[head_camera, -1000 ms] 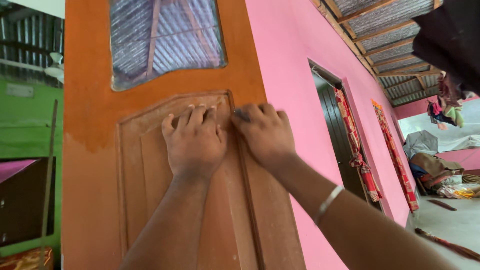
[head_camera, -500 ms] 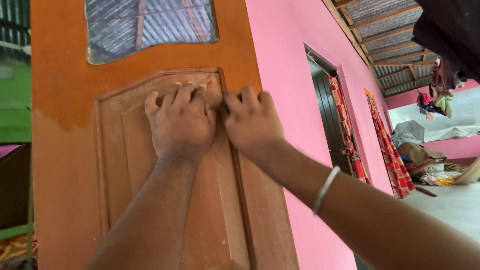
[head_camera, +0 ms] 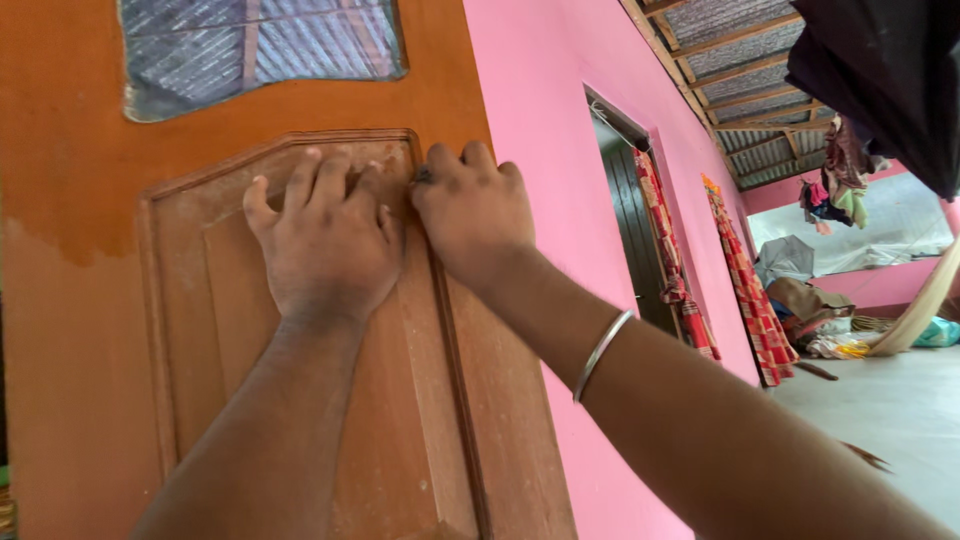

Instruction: The person sands the wooden frame of a door using a small piece of sandpaper, moving it along the edges and recessed panels.

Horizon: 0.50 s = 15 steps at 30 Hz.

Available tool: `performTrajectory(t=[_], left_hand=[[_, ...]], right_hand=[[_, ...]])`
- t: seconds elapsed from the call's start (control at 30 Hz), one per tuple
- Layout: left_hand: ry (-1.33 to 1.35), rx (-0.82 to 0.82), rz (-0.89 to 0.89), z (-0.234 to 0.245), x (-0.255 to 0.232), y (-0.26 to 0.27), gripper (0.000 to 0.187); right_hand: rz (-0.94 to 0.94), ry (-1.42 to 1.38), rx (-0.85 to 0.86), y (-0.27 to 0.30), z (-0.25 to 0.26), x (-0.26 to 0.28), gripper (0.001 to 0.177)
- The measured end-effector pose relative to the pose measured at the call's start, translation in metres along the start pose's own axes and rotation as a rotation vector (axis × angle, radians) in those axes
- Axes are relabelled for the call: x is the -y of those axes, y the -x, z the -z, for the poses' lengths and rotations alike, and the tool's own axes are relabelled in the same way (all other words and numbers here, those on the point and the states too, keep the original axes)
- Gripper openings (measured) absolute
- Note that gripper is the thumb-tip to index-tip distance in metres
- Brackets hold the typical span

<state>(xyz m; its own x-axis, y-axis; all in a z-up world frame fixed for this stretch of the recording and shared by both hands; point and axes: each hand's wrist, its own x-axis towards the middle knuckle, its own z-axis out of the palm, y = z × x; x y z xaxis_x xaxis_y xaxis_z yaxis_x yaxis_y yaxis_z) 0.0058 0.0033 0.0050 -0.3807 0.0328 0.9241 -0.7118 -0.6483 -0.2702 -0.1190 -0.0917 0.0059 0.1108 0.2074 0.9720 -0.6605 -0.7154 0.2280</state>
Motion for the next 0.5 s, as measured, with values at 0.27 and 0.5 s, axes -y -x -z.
performTrajectory(t=[0.27, 0.5], left_hand=[[0.008, 0.096, 0.173, 0.003, -0.008, -0.01, 0.061], [0.017, 0.106, 0.085, 0.008, 0.002, -0.011, 0.055]], right_hand=[[-0.015, 0.1, -0.007, -0.05, -0.003, -0.012, 0.02], [-0.031, -0.061, -0.029, -0.027, -0.002, -0.015, 0.023]])
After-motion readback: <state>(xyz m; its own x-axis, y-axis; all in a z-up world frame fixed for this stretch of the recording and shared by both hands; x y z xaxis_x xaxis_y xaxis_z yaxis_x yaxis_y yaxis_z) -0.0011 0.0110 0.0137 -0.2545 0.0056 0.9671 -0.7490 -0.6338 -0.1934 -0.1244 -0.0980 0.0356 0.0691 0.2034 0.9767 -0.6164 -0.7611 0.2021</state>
